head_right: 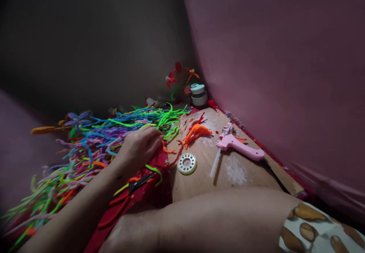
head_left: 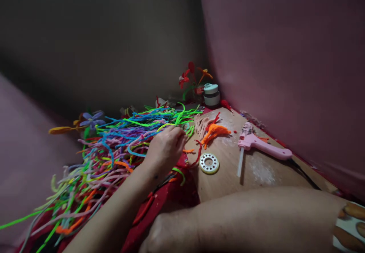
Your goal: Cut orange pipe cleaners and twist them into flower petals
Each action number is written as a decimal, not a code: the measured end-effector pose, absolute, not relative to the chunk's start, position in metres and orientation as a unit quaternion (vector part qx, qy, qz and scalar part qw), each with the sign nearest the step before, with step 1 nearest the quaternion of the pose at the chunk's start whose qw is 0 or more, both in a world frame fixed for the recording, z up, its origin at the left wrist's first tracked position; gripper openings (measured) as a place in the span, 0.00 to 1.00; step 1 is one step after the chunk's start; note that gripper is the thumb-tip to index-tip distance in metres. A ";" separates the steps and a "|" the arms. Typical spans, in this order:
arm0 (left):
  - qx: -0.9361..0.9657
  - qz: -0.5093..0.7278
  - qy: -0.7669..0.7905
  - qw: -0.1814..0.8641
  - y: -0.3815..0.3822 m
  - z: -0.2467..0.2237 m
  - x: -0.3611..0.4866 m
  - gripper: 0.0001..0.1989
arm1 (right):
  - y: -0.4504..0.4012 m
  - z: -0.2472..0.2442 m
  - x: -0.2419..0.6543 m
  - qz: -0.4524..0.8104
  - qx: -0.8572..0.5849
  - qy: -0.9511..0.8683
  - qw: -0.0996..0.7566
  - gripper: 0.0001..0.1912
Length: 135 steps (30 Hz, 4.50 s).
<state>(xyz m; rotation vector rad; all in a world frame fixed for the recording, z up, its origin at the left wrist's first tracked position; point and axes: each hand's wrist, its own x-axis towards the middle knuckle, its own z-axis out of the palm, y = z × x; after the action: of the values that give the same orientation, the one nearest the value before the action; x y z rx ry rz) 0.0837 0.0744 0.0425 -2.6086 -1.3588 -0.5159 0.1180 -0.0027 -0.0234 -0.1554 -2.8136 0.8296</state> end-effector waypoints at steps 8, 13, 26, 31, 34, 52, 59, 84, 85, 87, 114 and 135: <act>-0.704 -0.352 -0.613 -0.059 0.040 0.081 -0.033 0.09 | -0.018 -0.042 0.129 0.188 -0.127 -0.932 0.282 0.14; -0.606 -0.387 -0.681 -0.138 0.035 0.071 -0.095 0.06 | -0.017 -0.043 0.130 0.207 -0.113 -0.928 0.289 0.15; -0.782 -0.204 -0.568 0.156 0.048 0.015 -0.091 0.09 | -0.016 -0.036 0.130 0.245 -0.144 -0.919 0.272 0.16; -0.778 -0.356 -0.496 0.145 0.042 0.021 -0.101 0.07 | -0.015 -0.037 0.131 0.253 -0.146 -0.914 0.282 0.16; -0.759 -0.420 -0.478 0.137 0.037 0.027 -0.100 0.05 | -0.014 -0.039 0.131 0.254 -0.148 -0.911 0.288 0.16; -0.586 -0.593 -0.548 -0.062 0.026 0.031 -0.082 0.06 | -0.001 -0.022 0.128 0.584 -0.281 -0.667 0.369 0.17; -0.805 -0.403 -0.435 -0.006 0.019 0.020 -0.063 0.06 | 0.023 -0.010 0.132 0.720 -0.249 -0.424 0.489 0.18; -0.788 -0.237 -0.488 -0.291 0.008 0.028 -0.063 0.16 | 0.052 -0.003 0.153 0.726 -0.216 -0.303 0.578 0.08; -0.796 -0.225 -0.489 -0.277 0.009 0.029 -0.064 0.16 | 0.053 -0.002 0.154 0.725 -0.221 -0.288 0.585 0.09; -0.801 -0.211 -0.493 -0.266 0.010 0.031 -0.068 0.15 | 0.057 -0.001 0.157 0.720 -0.233 -0.263 0.599 0.10; -0.694 -0.230 -0.533 -0.427 0.011 0.039 -0.099 0.13 | 0.070 0.008 0.173 0.677 -0.280 -0.260 0.629 0.03; -0.753 -0.193 -0.473 -0.415 0.000 0.026 -0.042 0.13 | 0.011 -0.012 0.134 0.686 -0.309 -0.506 0.422 0.08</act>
<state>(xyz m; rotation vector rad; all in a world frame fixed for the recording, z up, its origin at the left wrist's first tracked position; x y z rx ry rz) -0.0415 0.0000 0.0262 -3.3072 -2.0786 -0.8473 0.1337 0.0106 -0.0119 -0.7748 -1.2667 1.7171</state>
